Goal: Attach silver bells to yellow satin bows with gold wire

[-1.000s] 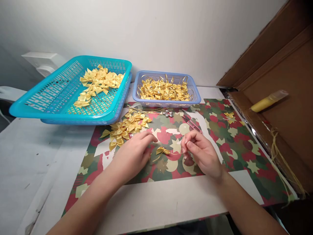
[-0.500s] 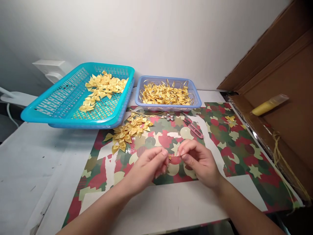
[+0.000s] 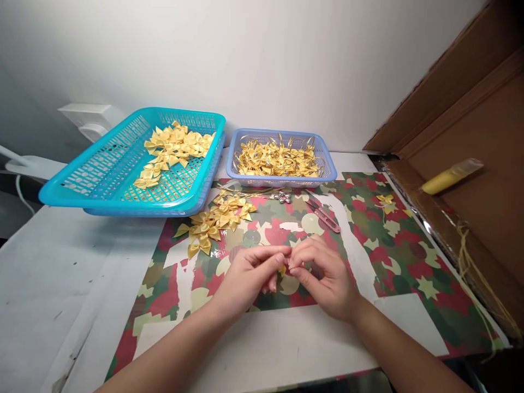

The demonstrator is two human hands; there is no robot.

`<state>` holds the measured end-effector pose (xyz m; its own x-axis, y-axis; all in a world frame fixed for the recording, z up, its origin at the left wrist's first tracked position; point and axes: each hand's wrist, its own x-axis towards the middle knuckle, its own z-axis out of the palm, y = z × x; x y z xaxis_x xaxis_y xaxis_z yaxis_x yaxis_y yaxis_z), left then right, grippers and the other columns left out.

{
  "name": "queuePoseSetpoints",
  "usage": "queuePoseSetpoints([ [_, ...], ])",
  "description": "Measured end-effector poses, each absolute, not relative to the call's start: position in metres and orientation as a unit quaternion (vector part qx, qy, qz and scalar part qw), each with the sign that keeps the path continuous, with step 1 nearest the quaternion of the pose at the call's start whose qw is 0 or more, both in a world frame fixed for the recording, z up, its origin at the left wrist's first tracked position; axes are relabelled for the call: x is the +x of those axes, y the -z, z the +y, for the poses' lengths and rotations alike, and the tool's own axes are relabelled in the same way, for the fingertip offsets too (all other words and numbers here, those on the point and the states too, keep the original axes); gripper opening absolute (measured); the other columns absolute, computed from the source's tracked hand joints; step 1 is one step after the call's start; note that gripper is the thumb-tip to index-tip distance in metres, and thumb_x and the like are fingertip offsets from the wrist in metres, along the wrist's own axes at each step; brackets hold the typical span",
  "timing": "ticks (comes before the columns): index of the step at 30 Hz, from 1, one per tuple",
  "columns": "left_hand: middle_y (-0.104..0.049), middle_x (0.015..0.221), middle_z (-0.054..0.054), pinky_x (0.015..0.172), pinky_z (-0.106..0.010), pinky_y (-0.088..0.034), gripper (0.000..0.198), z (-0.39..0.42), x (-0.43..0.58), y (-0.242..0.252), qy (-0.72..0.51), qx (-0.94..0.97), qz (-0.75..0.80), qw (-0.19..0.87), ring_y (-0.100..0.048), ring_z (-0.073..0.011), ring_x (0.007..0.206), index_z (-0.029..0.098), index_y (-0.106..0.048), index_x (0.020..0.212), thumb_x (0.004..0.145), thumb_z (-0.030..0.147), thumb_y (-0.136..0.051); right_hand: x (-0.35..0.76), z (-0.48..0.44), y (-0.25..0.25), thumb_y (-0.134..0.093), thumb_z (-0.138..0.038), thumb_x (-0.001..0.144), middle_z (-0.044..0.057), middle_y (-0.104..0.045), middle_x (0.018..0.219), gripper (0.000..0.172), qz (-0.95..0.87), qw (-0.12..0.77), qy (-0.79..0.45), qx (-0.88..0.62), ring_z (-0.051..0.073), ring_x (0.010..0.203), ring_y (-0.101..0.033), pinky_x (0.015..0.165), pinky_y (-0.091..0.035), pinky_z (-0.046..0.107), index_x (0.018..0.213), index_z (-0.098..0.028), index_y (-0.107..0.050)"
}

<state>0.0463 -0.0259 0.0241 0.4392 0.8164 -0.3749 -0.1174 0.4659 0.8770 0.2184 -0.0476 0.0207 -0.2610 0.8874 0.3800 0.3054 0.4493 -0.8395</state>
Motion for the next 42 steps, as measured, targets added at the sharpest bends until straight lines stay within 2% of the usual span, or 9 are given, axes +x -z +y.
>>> queuePoseSetpoints([
  [3, -0.057, 0.057, 0.001, 0.045, -0.020, -0.037, 0.028, -0.029, 0.049, -0.027, -0.273, 0.492, 0.409, 0.718, -0.045, -0.0076, 0.048, 0.014, -0.075, 0.079, 0.076, 0.042, -0.070, 0.217, -0.047, -0.020, -0.058, -0.017, 0.087, 0.002, -0.059, 0.080, 0.011, -0.726, 0.439, -0.304, -0.434, 0.019, 0.080, -0.053, 0.074, -0.043, 0.036, 0.080, -0.025, -0.060],
  [5, -0.057, 0.057, 0.001, 0.046, -0.020, -0.039, 0.029, -0.030, 0.050, -0.027, -0.267, 0.517, 0.404, 0.706, -0.045, -0.0079, 0.048, 0.014, -0.074, 0.076, 0.079, 0.042, -0.067, 0.217, -0.046, -0.019, -0.060, -0.019, 0.087, 0.003, -0.057, 0.084, 0.009, -0.706, 0.431, -0.324, -0.458, 0.020, 0.086, -0.053, 0.076, -0.043, 0.036, 0.080, -0.024, -0.062],
  [8, -0.057, 0.055, 0.001, 0.046, -0.020, -0.039, 0.028, -0.030, 0.049, -0.024, -0.293, 0.525, 0.416, 0.683, -0.046, -0.0082, 0.046, 0.015, -0.073, 0.077, 0.082, 0.041, -0.064, 0.219, -0.043, -0.016, -0.058, -0.025, 0.090, 0.004, -0.057, 0.093, 0.006, -0.666, 0.421, -0.386, -0.479, 0.020, 0.092, -0.054, 0.079, -0.044, 0.035, 0.089, -0.025, -0.063],
  [11, -0.062, 0.060, 0.000, 0.049, -0.020, -0.041, 0.024, -0.029, 0.048, -0.022, -0.317, 0.518, 0.420, 0.674, -0.049, -0.0088, 0.050, 0.015, -0.071, 0.079, 0.084, 0.037, -0.063, 0.223, -0.039, -0.014, -0.050, -0.026, 0.094, 0.005, -0.058, 0.097, 0.012, -0.663, 0.388, -0.437, -0.468, 0.020, 0.096, -0.053, 0.082, -0.044, 0.035, 0.097, -0.024, -0.062],
  [19, -0.058, 0.068, -0.001, 0.054, -0.022, -0.039, 0.027, -0.028, 0.044, -0.019, -0.280, 0.578, 0.404, 0.652, -0.049, -0.0112, 0.060, 0.015, -0.067, 0.080, 0.089, 0.037, -0.056, 0.230, -0.034, -0.017, -0.046, -0.026, 0.094, 0.003, -0.052, 0.094, 0.014, -0.682, 0.310, -0.493, -0.442, 0.020, 0.097, -0.049, 0.085, -0.042, 0.034, 0.080, -0.023, -0.048],
  [26, -0.057, 0.084, -0.004, 0.070, -0.027, -0.043, 0.029, -0.022, 0.040, -0.016, -0.274, 0.687, 0.425, 0.522, -0.055, -0.0160, 0.079, 0.017, -0.061, 0.074, 0.094, 0.031, -0.047, 0.227, -0.036, -0.016, -0.043, -0.023, 0.096, 0.003, -0.050, 0.096, 0.016, -0.716, 0.295, -0.430, -0.464, 0.020, 0.100, -0.046, 0.089, -0.041, 0.037, 0.080, -0.023, -0.044],
  [32, -0.048, 0.080, -0.001, 0.066, -0.027, -0.041, 0.032, -0.023, 0.040, -0.016, -0.247, 0.728, 0.436, 0.467, -0.050, -0.0145, 0.074, 0.018, -0.052, 0.068, 0.096, 0.028, -0.042, 0.224, -0.037, -0.012, -0.043, -0.020, 0.095, 0.005, -0.048, 0.098, 0.011, -0.735, 0.326, -0.348, -0.483, 0.021, 0.099, -0.046, 0.087, -0.040, 0.038, 0.084, -0.023, -0.045],
  [42, -0.045, 0.077, -0.001, 0.062, -0.028, -0.040, 0.034, -0.022, 0.041, -0.020, -0.208, 0.747, 0.441, 0.452, -0.048, -0.0148, 0.070, 0.019, -0.042, 0.062, 0.095, 0.024, -0.038, 0.221, -0.037, -0.006, -0.042, -0.019, 0.095, 0.005, -0.050, 0.094, 0.012, -0.741, 0.359, -0.291, -0.487, 0.022, 0.098, -0.047, 0.084, -0.040, 0.038, 0.084, -0.023, -0.045],
])
